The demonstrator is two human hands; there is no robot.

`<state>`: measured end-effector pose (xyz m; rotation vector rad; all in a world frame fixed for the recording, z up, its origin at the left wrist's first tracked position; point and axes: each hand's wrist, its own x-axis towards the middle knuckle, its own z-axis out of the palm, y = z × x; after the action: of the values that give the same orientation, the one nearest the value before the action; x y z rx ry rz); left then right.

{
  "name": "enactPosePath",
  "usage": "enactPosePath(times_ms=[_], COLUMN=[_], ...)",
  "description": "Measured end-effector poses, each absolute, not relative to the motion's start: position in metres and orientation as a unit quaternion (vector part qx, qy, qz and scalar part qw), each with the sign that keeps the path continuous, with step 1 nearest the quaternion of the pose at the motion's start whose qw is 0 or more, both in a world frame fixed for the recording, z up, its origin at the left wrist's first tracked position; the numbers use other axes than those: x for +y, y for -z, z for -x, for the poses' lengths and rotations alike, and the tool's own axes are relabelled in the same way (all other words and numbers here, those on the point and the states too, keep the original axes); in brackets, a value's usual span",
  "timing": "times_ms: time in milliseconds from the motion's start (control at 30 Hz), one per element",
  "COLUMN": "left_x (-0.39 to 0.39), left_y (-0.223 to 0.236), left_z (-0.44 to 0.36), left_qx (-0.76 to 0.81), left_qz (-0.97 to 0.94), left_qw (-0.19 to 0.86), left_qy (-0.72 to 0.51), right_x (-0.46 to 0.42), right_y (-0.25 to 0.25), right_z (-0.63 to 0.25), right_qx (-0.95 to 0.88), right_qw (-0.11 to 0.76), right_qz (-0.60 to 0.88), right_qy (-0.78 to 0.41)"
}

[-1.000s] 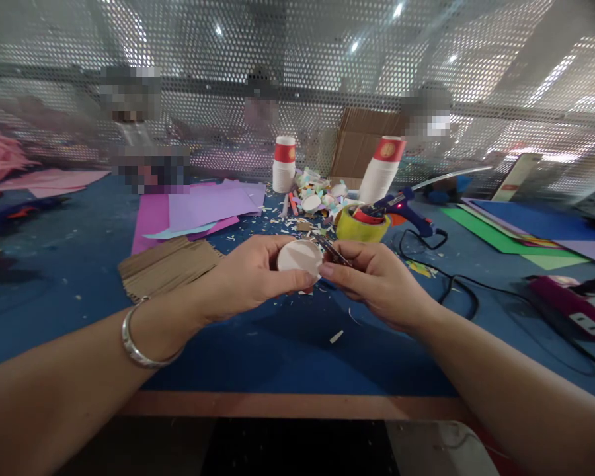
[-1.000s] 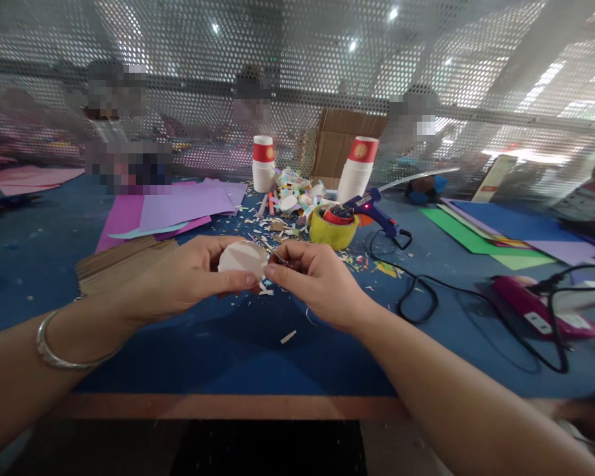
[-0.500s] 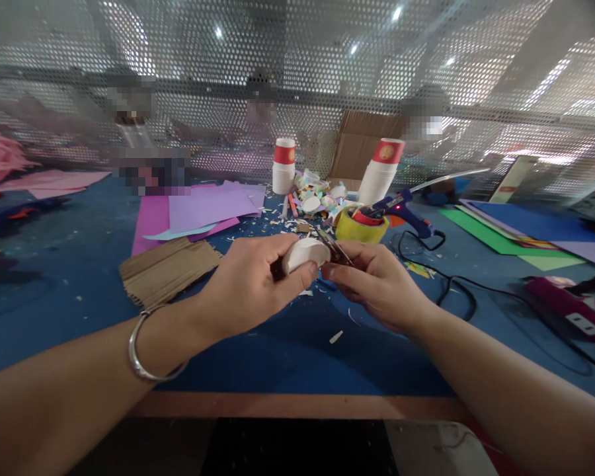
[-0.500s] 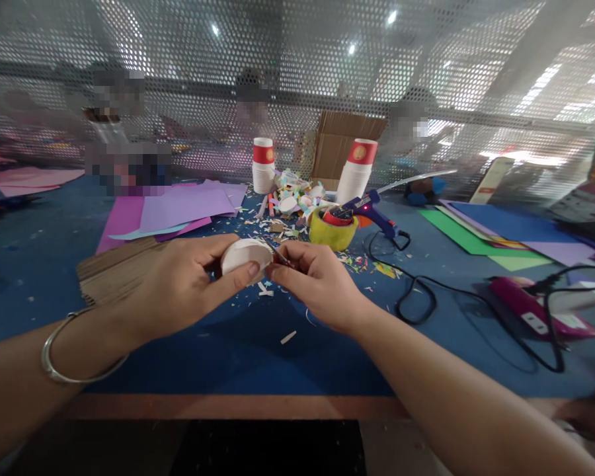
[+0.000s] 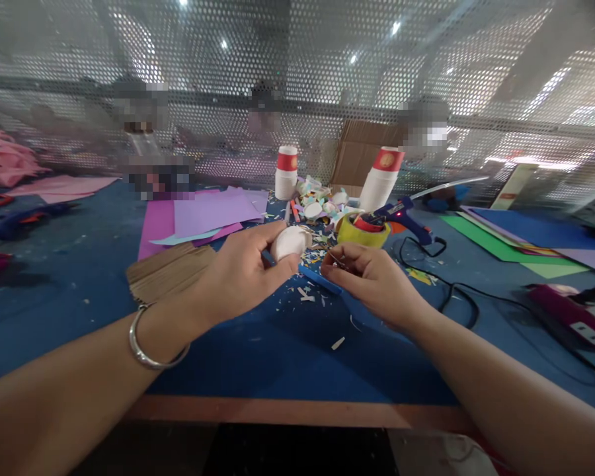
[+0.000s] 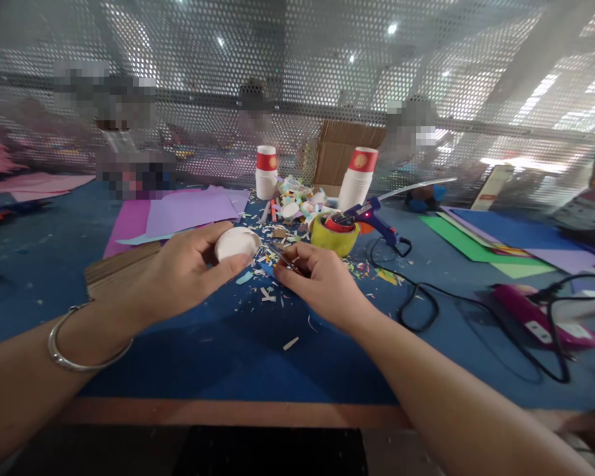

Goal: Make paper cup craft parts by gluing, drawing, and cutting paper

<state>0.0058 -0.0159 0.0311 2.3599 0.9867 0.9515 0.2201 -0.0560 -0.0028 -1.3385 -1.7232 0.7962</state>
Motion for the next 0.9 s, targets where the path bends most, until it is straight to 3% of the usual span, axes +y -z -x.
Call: enactPosePath(times_ms=[167, 367, 700, 900], left_x=[-0.008, 0.007, 0.005, 0.008], left_y=[-0.034, -0.023, -0.026, -0.021], left_z=[-0.002, -0.002, -0.008, -0.013], left_qx=[0.383, 0.359, 0.315, 0.35], left_qz=[-0.81, -0.721, -0.551, -0.472], left_qw=[0.223, 0.467, 0.697, 0.732], left_qy=[-0.383, -0.364, -0.334, -0.344], right_x=[-0.059, -0.063, -0.064, -0.066], right_y=[0.005, 0.006, 0.003, 0.005], right_z=[-0.214, -0.208, -0.21, -0.213], right_qx=[-0.735, -0.788, -0.805, -0.806], right_qw=[0.264, 0.14, 0.115, 0.162], right_qz=[0.584, 0.564, 0.557, 0.563], right_qy=[-0.219, -0.204, -0.168, -0.082])
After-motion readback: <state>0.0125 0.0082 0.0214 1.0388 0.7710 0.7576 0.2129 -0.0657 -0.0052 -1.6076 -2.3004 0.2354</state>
